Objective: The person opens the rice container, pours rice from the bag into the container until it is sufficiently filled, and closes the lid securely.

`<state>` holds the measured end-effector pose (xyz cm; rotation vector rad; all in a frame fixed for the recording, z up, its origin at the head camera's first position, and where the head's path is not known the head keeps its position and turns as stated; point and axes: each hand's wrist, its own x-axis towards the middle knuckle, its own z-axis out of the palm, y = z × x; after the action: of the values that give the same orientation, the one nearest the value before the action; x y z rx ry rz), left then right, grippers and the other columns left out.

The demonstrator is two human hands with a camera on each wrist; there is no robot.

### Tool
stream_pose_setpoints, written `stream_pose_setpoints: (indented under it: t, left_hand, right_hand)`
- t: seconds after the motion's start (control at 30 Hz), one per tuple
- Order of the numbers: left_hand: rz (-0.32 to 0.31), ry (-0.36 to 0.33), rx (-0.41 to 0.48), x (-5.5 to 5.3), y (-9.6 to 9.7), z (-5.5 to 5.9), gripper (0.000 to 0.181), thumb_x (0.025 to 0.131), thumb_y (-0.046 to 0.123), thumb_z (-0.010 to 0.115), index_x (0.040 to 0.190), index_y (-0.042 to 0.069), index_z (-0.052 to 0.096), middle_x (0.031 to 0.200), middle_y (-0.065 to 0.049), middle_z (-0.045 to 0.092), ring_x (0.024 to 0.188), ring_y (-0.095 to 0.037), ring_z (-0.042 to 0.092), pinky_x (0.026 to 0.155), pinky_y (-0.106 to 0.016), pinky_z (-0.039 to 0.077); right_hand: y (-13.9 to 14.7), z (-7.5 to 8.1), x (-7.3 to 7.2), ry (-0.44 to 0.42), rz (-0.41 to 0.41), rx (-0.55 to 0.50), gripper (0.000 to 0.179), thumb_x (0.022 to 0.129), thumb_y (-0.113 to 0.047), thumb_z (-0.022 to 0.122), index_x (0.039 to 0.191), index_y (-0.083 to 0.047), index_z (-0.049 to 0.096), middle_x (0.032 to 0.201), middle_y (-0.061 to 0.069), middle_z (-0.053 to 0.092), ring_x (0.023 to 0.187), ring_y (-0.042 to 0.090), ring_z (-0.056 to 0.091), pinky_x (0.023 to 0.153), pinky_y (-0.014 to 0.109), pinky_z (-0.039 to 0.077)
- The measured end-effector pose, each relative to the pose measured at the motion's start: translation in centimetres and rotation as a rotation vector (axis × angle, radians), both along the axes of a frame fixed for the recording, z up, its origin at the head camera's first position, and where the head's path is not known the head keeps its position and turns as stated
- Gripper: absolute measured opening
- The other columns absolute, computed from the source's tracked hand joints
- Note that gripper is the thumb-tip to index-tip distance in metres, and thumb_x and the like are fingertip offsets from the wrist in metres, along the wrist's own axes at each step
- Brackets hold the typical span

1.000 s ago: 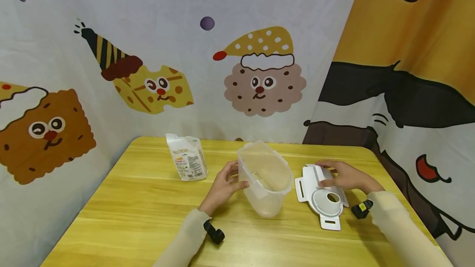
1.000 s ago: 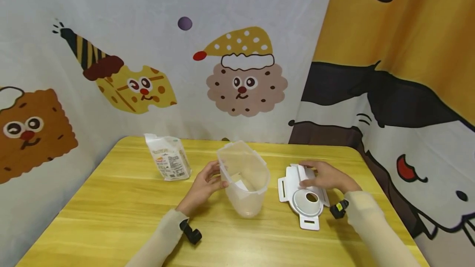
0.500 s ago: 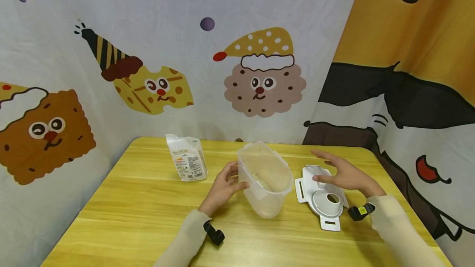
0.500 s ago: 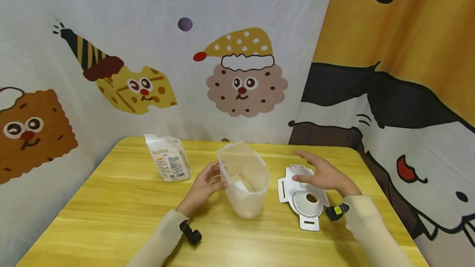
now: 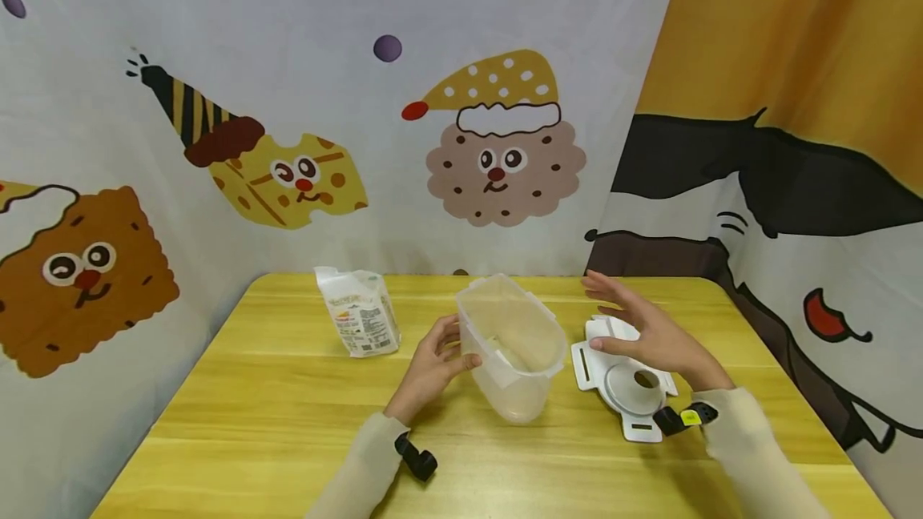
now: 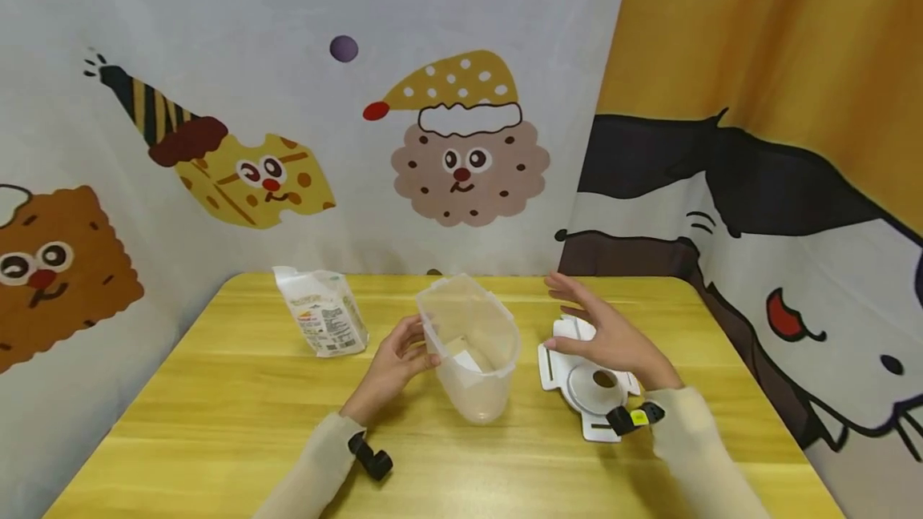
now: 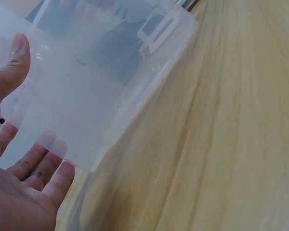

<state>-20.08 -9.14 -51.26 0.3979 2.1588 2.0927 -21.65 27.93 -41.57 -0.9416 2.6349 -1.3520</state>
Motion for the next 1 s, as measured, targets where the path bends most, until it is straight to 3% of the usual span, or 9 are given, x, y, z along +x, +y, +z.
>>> stream_pose_setpoints:
  t: [0.37, 0.63, 0.73, 0.87, 1.0]
  left_hand:
    - [-0.002, 0.004, -0.002, 0.1, 0.1, 0.2, 0.074, 0.089, 0.015, 0.081, 0.153, 0.015, 0.045, 0.145, -0.01, 0.056, 0.137, -0.029, 0.052, 0.12, -0.048, 0.042]
    - [0.008, 0.001, 0.004, 0.3, 0.1, 0.3, 0.074, 0.088, 0.012, 0.081, 0.152, 0.013, 0.045, 0.144, -0.01, 0.056, 0.137, -0.029, 0.052, 0.12, -0.048, 0.043]
    - [0.008, 0.001, 0.001, 0.3, 0.1, 0.3, 0.074, 0.088, 0.012, 0.081, 0.153, 0.011, 0.044, 0.144, -0.011, 0.056, 0.136, -0.029, 0.052, 0.12, -0.048, 0.043]
    - [0.012, -0.004, 0.002, 0.3, 0.0, 0.2, 0.074, 0.088, 0.013, 0.081, 0.153, 0.011, 0.044, 0.144, -0.011, 0.056, 0.136, -0.03, 0.052, 0.12, -0.048, 0.042]
    - [-0.002, 0.002, 0.008, 0.2, 0.2, 0.2, 0.075, 0.089, 0.016, 0.081, 0.153, 0.01, 0.043, 0.146, -0.011, 0.055, 0.138, -0.031, 0.051, 0.121, -0.049, 0.041]
  right_hand:
    - [-2.9, -0.9, 1.3, -0.056, 0.15, -0.134, 0.108, 0.085, -0.003, 0.082, 0.166, -0.021, 0.012, 0.168, 0.014, 0.027, 0.15, 0.038, 0.035, 0.117, 0.019, 0.04]
    - [-4.5, -2.7, 1.9, -0.113, 0.17, -0.131, 0.109, 0.084, -0.006, 0.084, 0.166, -0.016, 0.013, 0.17, 0.016, 0.02, 0.148, -0.005, 0.031, 0.118, 0.021, 0.039]
    - [-5.1, -3.3, 2.0, -0.118, 0.166, -0.121, 0.111, 0.082, -0.008, 0.086, 0.166, -0.016, 0.013, 0.171, 0.011, 0.019, 0.151, 0.007, 0.033, 0.117, 0.02, 0.039]
    - [-5.9, -3.8, 2.3, -0.116, 0.176, -0.14, 0.113, 0.079, -0.01, 0.089, 0.165, -0.019, 0.017, 0.169, 0.012, 0.026, 0.147, 0.038, 0.039, 0.117, 0.033, 0.043]
    - [-6.2, -4.1, 2.4, -0.141, 0.179, -0.164, 0.111, 0.079, -0.012, 0.09, 0.165, -0.02, 0.02, 0.167, 0.012, 0.032, 0.145, 0.044, 0.041, 0.117, 0.03, 0.042]
